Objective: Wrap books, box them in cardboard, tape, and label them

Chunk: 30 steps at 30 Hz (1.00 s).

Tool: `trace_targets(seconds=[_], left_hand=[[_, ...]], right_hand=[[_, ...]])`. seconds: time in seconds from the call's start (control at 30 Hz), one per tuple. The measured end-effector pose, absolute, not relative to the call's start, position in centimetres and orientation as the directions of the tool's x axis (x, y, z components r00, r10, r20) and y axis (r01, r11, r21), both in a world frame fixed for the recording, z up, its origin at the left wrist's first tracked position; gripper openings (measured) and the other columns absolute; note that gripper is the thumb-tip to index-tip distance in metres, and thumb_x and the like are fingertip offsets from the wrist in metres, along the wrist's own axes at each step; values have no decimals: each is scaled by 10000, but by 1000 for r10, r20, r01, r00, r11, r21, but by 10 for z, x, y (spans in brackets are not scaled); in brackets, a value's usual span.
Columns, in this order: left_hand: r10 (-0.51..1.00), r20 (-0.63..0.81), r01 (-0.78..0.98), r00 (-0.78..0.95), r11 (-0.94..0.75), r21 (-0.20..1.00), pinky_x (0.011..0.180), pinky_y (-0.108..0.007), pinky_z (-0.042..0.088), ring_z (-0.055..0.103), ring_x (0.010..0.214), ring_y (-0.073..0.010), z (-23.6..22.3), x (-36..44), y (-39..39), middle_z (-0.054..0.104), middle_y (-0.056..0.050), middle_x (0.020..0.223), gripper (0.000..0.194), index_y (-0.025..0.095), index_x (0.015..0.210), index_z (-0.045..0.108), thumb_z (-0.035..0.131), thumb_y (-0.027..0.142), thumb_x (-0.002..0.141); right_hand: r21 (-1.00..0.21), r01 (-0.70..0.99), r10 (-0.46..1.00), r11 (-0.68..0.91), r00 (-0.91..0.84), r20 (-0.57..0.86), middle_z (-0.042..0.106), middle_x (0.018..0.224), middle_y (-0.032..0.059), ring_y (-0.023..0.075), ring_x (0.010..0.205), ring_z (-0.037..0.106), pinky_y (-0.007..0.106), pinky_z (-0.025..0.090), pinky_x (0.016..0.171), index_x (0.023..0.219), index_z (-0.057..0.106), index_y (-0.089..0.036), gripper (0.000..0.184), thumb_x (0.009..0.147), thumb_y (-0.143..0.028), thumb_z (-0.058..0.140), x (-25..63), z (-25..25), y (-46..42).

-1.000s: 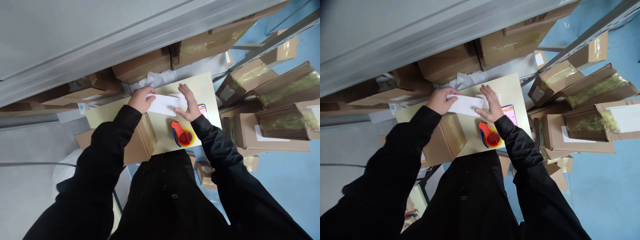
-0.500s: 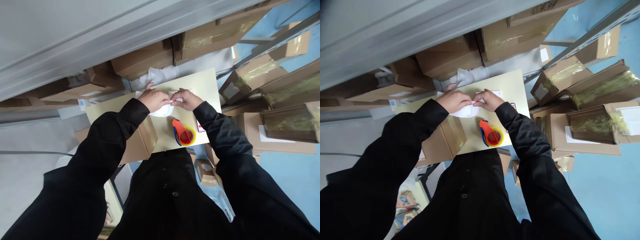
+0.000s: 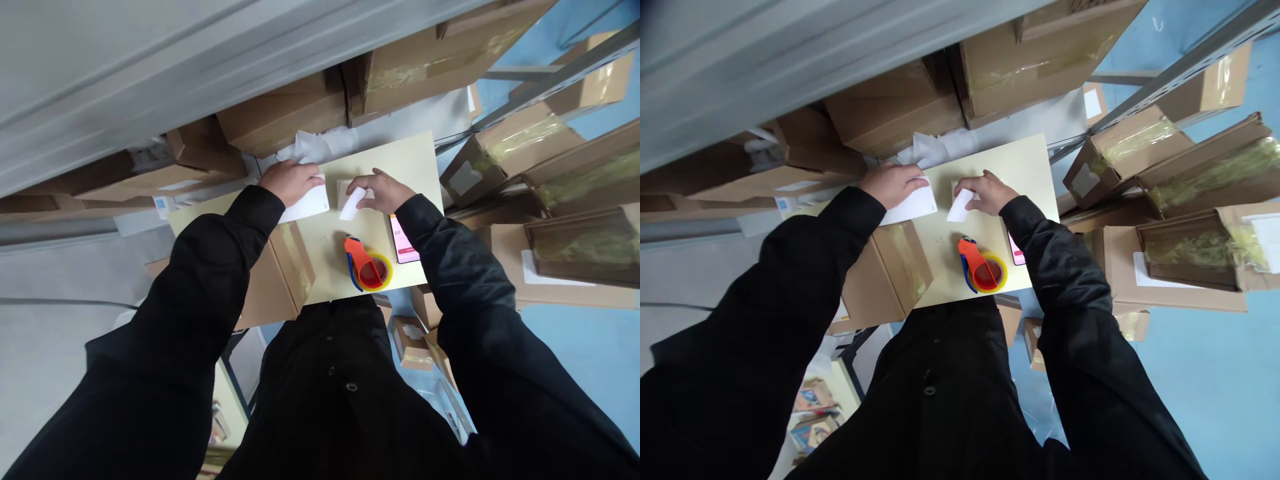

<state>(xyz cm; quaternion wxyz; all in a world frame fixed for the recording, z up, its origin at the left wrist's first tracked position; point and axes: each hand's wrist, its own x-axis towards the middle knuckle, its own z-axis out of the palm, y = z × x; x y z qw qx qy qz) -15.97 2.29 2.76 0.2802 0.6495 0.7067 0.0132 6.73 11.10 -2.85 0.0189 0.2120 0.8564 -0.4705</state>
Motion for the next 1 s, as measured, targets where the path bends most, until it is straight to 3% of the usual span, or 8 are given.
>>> trace_targets(seconds=[0.23,0.33,0.4,0.57,0.7,0.8,0.9,1.0], left_hand=[[983,-146,809,-112,176,561,673,-305,372,536,711,-181,40,-184,13,619,-18,676,232,237,744,623,527,414,860],[981,-23,712,-195,158,684,646,-305,383,559,691,-185,56,-180,4,609,-20,658,210,235,719,611,577,412,826],[960,67,645,-271,129,753,642,-284,398,566,692,-166,72,-171,-5,612,-10,663,213,222,735,607,579,413,825],[857,174,433,-485,62,899,617,-230,426,567,658,-117,116,-135,-52,603,11,647,247,184,759,595,517,394,864],[864,72,191,-498,29,981,606,-230,457,594,650,-118,139,-129,-124,652,-12,728,204,176,847,623,564,369,824],[901,-14,102,-434,65,993,631,-247,479,612,664,-134,144,-136,-184,675,-30,739,169,168,796,634,640,332,757],[861,-70,-6,-504,78,997,652,-262,493,608,634,-129,142,-139,-232,667,-21,690,171,162,766,636,660,328,732],[792,-116,-184,-599,4,983,693,-279,512,611,647,-124,141,-135,-267,661,-12,699,230,157,790,643,686,369,712]], right_hand=[[-721,461,417,517,-871,-259,608,1205,76,301,1153,538,671,68,1065,1201,559,-225,502,705,-173,617,92,-23,123],[-751,467,546,466,-820,-171,430,1404,141,384,1324,341,689,110,1056,1308,468,-201,654,690,-270,671,97,3,116],[-834,375,607,405,-792,-62,402,1424,137,365,1335,327,631,209,1073,1343,418,-217,728,689,-368,698,91,27,99],[-980,76,705,183,-705,78,620,1056,66,202,935,621,406,508,872,1333,365,-243,691,749,-466,661,53,79,23],[-966,104,642,237,-763,75,591,794,-2,130,673,580,309,521,693,1191,494,-205,354,864,-334,530,41,114,-29],[-840,200,556,505,-819,140,610,842,34,162,773,590,340,504,761,1154,551,-192,288,891,-256,454,37,145,-62],[-584,284,540,761,-775,327,623,1053,130,251,983,586,438,473,873,1228,533,-164,395,872,-332,504,25,171,-107],[-307,240,364,921,-811,458,573,1258,161,312,1189,510,536,351,1029,1243,540,-167,492,819,-410,601,9,182,-162]])
